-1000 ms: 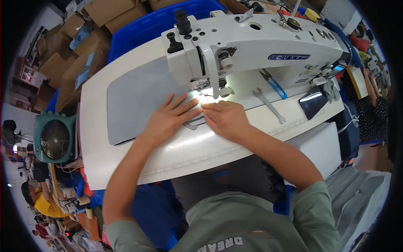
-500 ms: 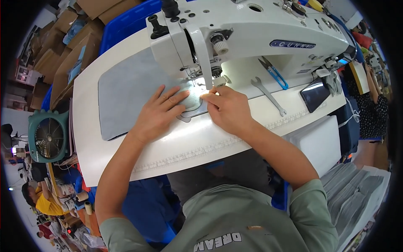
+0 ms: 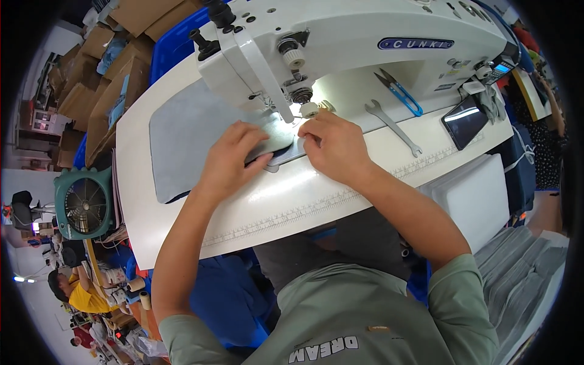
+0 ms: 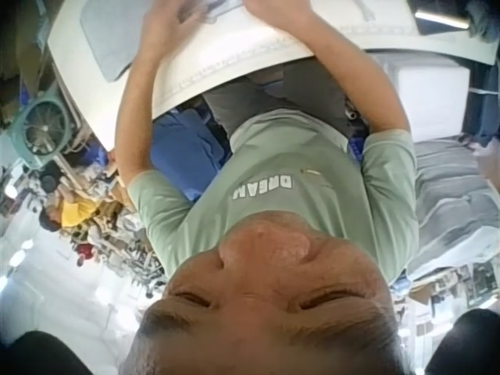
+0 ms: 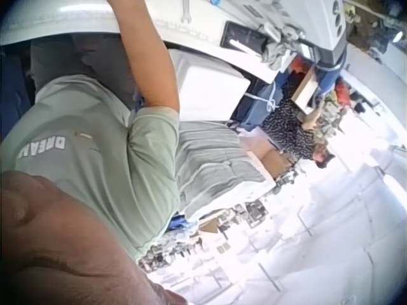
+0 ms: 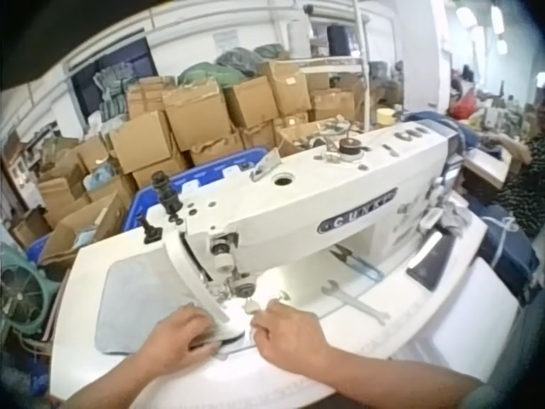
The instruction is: Sewing fabric and padding together to assemble protective laptop or tablet sleeves using an industrial sewing machine.
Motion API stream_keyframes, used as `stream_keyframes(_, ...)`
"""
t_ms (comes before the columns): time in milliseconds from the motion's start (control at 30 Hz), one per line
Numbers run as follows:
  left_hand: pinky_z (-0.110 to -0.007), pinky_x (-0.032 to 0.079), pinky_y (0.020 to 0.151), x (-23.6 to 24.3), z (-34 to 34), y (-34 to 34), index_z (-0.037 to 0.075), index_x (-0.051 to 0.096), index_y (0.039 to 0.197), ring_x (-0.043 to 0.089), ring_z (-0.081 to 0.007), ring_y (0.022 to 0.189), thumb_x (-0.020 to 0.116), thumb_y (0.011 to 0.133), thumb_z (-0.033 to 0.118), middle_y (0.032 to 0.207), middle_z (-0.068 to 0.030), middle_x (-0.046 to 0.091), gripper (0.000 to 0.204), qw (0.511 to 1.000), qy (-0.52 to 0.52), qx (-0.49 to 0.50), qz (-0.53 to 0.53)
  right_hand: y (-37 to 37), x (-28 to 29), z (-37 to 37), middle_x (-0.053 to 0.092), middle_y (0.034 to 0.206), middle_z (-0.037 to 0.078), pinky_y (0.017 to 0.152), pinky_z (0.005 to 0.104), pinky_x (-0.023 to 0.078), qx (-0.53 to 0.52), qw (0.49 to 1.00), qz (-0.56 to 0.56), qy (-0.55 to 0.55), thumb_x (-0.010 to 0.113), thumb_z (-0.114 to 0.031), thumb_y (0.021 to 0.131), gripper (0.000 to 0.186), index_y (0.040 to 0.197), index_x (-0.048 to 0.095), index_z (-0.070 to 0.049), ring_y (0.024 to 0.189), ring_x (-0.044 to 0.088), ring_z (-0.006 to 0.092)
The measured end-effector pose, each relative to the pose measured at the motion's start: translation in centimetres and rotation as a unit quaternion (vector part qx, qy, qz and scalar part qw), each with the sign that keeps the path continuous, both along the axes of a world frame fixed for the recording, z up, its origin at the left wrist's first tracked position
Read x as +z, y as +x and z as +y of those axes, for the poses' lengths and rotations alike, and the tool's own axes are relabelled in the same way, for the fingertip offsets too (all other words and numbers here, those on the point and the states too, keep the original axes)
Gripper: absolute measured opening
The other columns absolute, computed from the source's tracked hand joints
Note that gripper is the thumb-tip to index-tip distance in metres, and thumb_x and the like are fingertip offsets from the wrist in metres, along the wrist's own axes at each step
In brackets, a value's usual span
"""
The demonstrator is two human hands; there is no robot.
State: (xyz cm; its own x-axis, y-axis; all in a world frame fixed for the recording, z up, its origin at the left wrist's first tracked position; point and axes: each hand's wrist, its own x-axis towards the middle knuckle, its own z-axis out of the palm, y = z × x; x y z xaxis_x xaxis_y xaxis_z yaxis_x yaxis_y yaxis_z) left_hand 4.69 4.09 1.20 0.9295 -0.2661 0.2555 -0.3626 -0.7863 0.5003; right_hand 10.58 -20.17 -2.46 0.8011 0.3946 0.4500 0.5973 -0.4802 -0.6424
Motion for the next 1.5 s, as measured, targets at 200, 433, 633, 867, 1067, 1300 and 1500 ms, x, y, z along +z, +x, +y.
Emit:
stream_keyframes(200,-0.042,0.058,0.097,0.3,-1.0,0.3,0.021,0.075,0.124,0.064,-0.0318,0.121,0.081,0.078,0.007,0.135,-0.0049,0.067,0.049,0.974,0.183,-0.055,-0.124,-0.2,0.3,-0.1,0.069,0.091,0.005,0.069,0.0422,0.058,0.04,0.999,0.002,-0.014,0.068,-0.012,0.087,0.011,0.091,0.078,-0.009,0.082,0.072,0.0266)
stream_keyframes(433,-0.046,0.054,0.109,-1.9,0.5,-0.1,0.019,0.079,0.11,0.066,-0.0309,0.124,0.08,0.073,0.006,0.134,-0.0056,0.071,0.04,0.978,0.116,-0.084,-0.151,-0.1,0.2,0.2,0.069,0.091,0.007,0.067,0.0422,0.058,-0.004,1.0,0.001,-0.009,0.069,-0.011,0.087,0.012,0.093,0.078,-0.007,0.078,0.071,0.0283)
stream_keyframes(633,-0.049,0.052,0.112,-1.5,-0.1,-0.3,0.016,0.08,0.109,0.067,-0.0327,0.123,0.081,0.07,0.002,0.134,-0.0073,0.071,0.041,0.98,0.109,-0.072,-0.148,-0.3,-0.1,0.0,0.068,0.092,0.007,0.065,0.0407,0.058,0.019,0.998,-0.048,-0.025,0.071,-0.011,0.086,0.017,0.1,0.078,-0.006,0.078,0.071,0.0268)
stream_keyframes(867,-0.051,0.047,0.116,-1.1,0.3,-0.4,0.022,0.077,0.124,0.06,-0.0325,0.132,0.079,0.075,0.006,0.148,-0.0051,0.063,0.052,0.971,0.179,-0.092,-0.127,-0.9,0.2,-0.1,0.065,0.091,0.006,0.061,0.039,0.055,0.1,0.987,-0.104,-0.074,0.072,-0.012,0.086,0.024,0.109,0.077,-0.009,0.075,0.07,0.0242)
stream_keyframes(1067,-0.056,0.027,0.13,3.4,1.3,0.1,0.031,0.05,0.158,0.036,-0.0347,0.155,0.063,0.082,0.0,0.171,-0.0014,0.036,0.083,0.939,0.294,-0.163,0.076,-0.9,0.1,0.1,0.062,0.088,0.006,0.061,0.039,0.054,0.096,0.979,-0.131,-0.122,0.07,-0.011,0.085,0.017,0.101,0.075,-0.009,0.074,0.068,0.024)
stream_keyframes(1300,-0.055,0.023,0.132,4.5,1.2,0.3,0.032,0.043,0.162,0.028,-0.0337,0.159,0.058,0.082,-0.006,0.173,0.0008,0.032,0.09,0.925,0.304,-0.173,0.15,-1.2,0.1,0.2,0.063,0.089,0.007,0.062,0.0393,0.054,0.095,0.981,-0.131,-0.109,0.071,-0.011,0.085,0.011,0.095,0.075,-0.008,0.077,0.069,0.0239)
stream_keyframes(1500,-0.054,0.023,0.132,2.2,1.2,-0.1,0.032,0.04,0.163,0.024,-0.0309,0.161,0.055,0.088,-0.01,0.176,0.0011,0.024,0.088,0.93,0.333,-0.145,0.057,-1.1,0.0,0.3,0.063,0.09,0.007,0.064,0.0392,0.055,0.087,0.981,-0.126,-0.118,0.071,-0.012,0.086,0.011,0.095,0.075,-0.008,0.08,0.07,0.0239)
